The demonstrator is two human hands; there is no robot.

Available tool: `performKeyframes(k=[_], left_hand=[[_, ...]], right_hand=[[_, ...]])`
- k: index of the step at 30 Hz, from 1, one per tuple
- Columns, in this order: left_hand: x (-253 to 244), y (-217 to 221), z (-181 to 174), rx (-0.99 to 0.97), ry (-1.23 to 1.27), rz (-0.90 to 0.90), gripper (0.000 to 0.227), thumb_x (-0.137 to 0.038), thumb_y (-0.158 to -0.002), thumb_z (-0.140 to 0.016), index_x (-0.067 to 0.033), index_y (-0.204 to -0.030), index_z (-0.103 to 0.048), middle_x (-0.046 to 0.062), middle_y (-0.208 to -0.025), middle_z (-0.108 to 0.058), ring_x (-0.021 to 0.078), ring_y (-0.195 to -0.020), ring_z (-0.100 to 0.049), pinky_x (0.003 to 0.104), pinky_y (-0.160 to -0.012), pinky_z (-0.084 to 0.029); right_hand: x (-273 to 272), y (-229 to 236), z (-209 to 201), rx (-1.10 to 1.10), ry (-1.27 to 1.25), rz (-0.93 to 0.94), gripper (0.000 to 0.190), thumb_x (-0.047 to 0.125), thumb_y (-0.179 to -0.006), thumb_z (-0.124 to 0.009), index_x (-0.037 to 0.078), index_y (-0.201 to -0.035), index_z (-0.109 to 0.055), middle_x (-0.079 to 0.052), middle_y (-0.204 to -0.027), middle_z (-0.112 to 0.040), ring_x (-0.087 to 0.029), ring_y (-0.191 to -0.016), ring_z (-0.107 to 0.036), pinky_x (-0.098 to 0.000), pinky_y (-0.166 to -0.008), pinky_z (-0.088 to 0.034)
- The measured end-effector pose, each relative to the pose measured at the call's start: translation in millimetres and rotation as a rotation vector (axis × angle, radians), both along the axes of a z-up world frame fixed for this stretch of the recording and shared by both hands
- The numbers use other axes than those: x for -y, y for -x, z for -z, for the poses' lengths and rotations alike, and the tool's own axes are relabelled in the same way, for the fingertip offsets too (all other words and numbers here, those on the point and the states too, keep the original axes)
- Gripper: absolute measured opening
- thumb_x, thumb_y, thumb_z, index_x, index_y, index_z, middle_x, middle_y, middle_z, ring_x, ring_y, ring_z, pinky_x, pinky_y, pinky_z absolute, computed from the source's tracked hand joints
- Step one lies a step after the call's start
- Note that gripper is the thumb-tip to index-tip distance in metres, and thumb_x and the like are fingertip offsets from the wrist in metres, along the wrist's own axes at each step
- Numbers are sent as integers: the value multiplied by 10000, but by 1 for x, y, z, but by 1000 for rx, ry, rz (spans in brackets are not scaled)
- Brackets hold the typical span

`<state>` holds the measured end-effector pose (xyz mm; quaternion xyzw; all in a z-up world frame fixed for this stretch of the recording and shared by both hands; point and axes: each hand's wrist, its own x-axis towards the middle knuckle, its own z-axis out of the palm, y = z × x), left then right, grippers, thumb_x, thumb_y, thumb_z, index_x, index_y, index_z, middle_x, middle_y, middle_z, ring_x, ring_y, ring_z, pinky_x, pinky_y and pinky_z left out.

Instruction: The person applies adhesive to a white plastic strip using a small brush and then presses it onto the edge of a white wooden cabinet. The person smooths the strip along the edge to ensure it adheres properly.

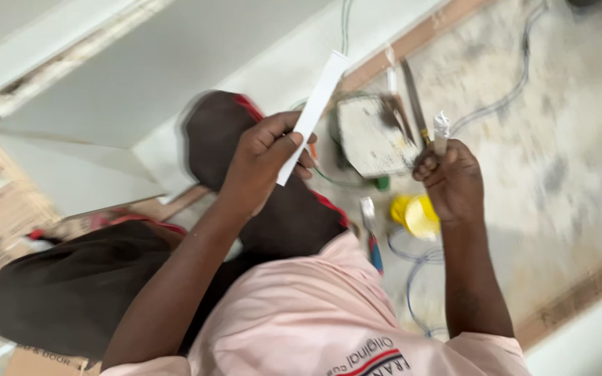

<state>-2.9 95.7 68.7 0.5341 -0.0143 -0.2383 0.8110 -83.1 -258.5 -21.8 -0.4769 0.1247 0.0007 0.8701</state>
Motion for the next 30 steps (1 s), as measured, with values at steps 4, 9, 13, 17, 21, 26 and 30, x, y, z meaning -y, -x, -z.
performKeyframes(k=[4, 9, 13, 17, 21, 26, 30], left_hand=[[-47, -7, -27, 187, -124, -196, 294, -120, -1043, -554, 42, -1279, -619, 77, -1009, -697, 126, -812, -717, 283, -704, -635], [-115, -7, -59, 266, -434, -464, 268, -137, -997, -580, 23, -1191, -672, 41, -788, -719, 107, -688, -730, 261, -587, -576], [-170, -7, -72, 404, -486, -613, 260, -125, -971, -630, 16, -1185, -675, 18, -736, -677, 78, -648, -713, 250, -597, -589], [-204, -2, -77, 425, -446, -738, 292, -133, -965, -629, 0, -1221, -677, 6, -684, -625, 57, -581, -648, 246, -543, -569], [-223, -4, -85, 428, -437, -835, 294, -148, -964, -645, -8, -1218, -696, -14, -650, -585, 46, -552, -607, 239, -501, -535], [-233, -12, -86, 354, -530, -858, 309, -174, -960, -647, -46, -1237, -704, -26, -597, -548, 42, -527, -595, 233, -493, -528], [-238, -16, -80, 338, -547, -892, 295, -171, -968, -648, -54, -1232, -710, -27, -584, -538, 42, -519, -599, 238, -491, -516]], right_hand=[[-123, -87, -57, 238, 33, -217, 343, 366, -1065, -660, 45, -1176, -608, -62, -993, -636, -189, -928, -604, -366, -863, -527], [-245, -147, -104, 519, 244, -358, 353, 393, -1083, -610, 76, -1230, -570, -49, -1074, -652, -153, -1026, -611, -335, -965, -506], [-319, -169, -122, 693, 386, -429, 334, 390, -1110, -560, 81, -1230, -519, -51, -1109, -651, -144, -1065, -609, -328, -997, -507], [-370, -188, -127, 804, 488, -494, 317, 356, -1118, -555, 68, -1232, -490, -54, -1083, -638, -117, -984, -562, -291, -930, -493], [-412, -212, -126, 819, 530, -508, 286, 318, -1114, -560, 57, -1202, -480, -41, -1051, -620, -103, -950, -567, -269, -882, -507], [-441, -232, -117, 851, 517, -564, 283, 305, -1115, -551, 53, -1224, -479, -39, -1053, -603, -99, -940, -567, -260, -858, -505], [-448, -246, -111, 847, 529, -565, 276, 298, -1116, -553, 52, -1222, -488, -42, -1042, -607, -100, -924, -566, -251, -847, -501]])
